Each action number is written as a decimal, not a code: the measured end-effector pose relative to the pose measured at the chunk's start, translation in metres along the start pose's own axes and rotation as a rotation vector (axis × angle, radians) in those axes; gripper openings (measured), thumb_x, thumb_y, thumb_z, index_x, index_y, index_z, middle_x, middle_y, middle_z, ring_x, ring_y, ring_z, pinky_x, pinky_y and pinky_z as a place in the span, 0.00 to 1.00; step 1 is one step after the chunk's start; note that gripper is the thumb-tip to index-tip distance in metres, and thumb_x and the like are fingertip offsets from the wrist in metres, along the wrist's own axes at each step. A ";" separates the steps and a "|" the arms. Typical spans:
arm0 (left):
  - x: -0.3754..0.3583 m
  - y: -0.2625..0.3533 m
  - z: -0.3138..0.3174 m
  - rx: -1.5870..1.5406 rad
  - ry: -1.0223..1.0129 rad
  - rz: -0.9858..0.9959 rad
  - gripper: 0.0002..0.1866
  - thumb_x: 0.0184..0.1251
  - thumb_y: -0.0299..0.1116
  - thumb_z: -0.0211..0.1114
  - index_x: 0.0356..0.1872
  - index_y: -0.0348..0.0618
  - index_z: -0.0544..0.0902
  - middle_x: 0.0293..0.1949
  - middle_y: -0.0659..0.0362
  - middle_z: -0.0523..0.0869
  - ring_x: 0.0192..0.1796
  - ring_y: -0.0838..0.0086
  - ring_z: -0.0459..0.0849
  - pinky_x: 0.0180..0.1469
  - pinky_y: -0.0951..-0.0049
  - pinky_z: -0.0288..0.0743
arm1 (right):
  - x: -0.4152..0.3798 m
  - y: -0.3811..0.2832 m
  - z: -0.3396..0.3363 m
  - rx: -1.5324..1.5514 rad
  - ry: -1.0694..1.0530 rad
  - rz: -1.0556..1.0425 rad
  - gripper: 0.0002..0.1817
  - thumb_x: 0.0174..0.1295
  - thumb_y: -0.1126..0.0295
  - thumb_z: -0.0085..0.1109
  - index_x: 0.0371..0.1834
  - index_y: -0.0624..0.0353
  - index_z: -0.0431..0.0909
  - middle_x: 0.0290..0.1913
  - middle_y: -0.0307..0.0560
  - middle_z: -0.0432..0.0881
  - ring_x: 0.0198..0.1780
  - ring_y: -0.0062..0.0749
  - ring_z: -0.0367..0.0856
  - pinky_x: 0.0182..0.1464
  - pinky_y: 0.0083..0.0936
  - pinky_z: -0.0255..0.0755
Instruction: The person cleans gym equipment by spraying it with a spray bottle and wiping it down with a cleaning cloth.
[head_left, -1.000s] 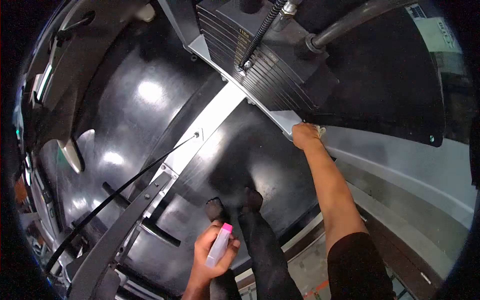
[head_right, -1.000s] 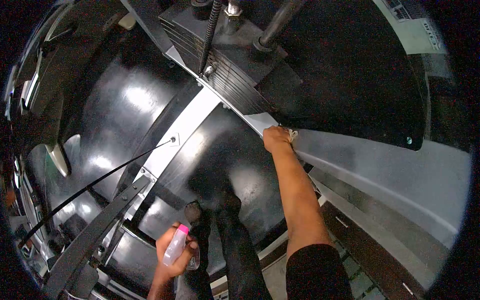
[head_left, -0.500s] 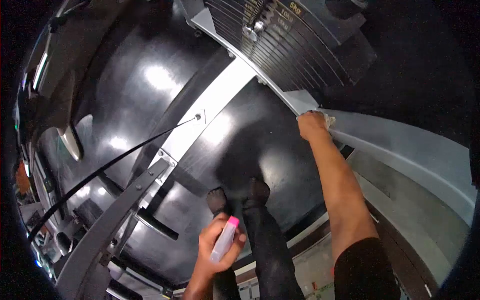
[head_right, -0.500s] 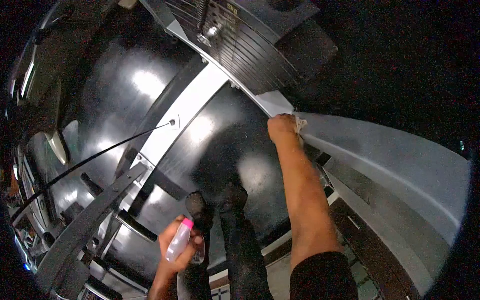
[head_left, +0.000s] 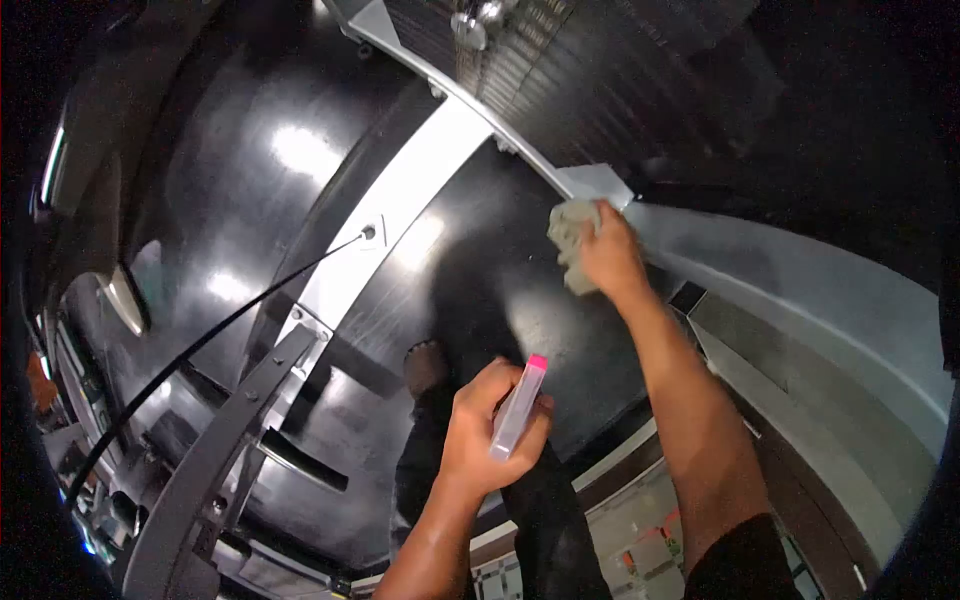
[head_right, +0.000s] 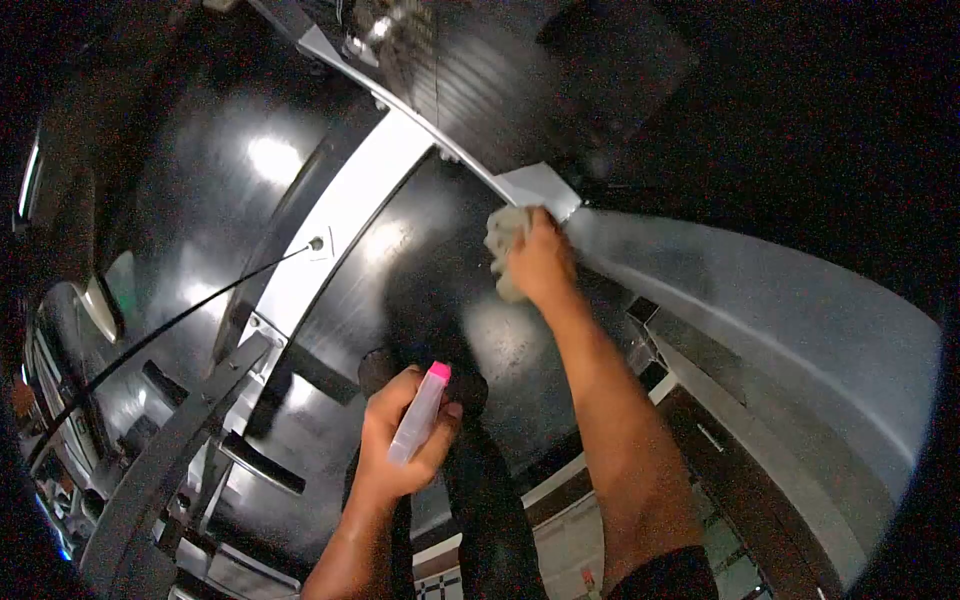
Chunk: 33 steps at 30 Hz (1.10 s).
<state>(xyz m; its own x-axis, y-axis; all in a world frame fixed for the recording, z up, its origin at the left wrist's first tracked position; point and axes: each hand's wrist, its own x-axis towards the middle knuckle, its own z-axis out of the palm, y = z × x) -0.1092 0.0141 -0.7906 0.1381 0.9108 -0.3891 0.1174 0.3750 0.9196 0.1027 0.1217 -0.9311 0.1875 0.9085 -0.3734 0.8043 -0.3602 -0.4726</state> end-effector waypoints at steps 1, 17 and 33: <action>-0.002 -0.004 -0.001 -0.024 0.018 -0.029 0.06 0.53 0.19 0.66 0.31 0.38 0.77 0.25 0.56 0.76 0.26 0.70 0.76 0.32 0.74 0.68 | 0.010 -0.002 0.003 0.037 0.039 0.046 0.20 0.70 0.63 0.52 0.58 0.67 0.76 0.53 0.69 0.81 0.59 0.64 0.77 0.61 0.46 0.71; -0.025 -0.062 -0.014 0.039 -0.046 0.014 0.16 0.46 0.19 0.70 0.39 0.39 0.82 0.34 0.50 0.83 0.35 0.58 0.84 0.38 0.70 0.78 | 0.079 0.078 0.076 -0.616 -0.048 -0.142 0.47 0.53 0.79 0.70 0.77 0.64 0.55 0.78 0.59 0.57 0.80 0.50 0.52 0.80 0.34 0.52; -0.021 -0.074 -0.011 0.109 0.154 0.060 0.12 0.46 0.17 0.67 0.35 0.39 0.82 0.34 0.50 0.81 0.33 0.57 0.82 0.38 0.68 0.76 | 0.056 0.075 0.066 -0.857 -0.247 -0.103 0.26 0.71 0.75 0.45 0.73 0.66 0.64 0.79 0.59 0.53 0.78 0.53 0.55 0.75 0.37 0.62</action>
<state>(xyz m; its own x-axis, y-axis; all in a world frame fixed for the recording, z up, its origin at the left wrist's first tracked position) -0.1313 -0.0309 -0.8497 -0.0030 0.9496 -0.3134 0.2202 0.3063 0.9261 0.1364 0.1318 -1.0401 0.0443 0.8204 -0.5701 0.9739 0.0918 0.2078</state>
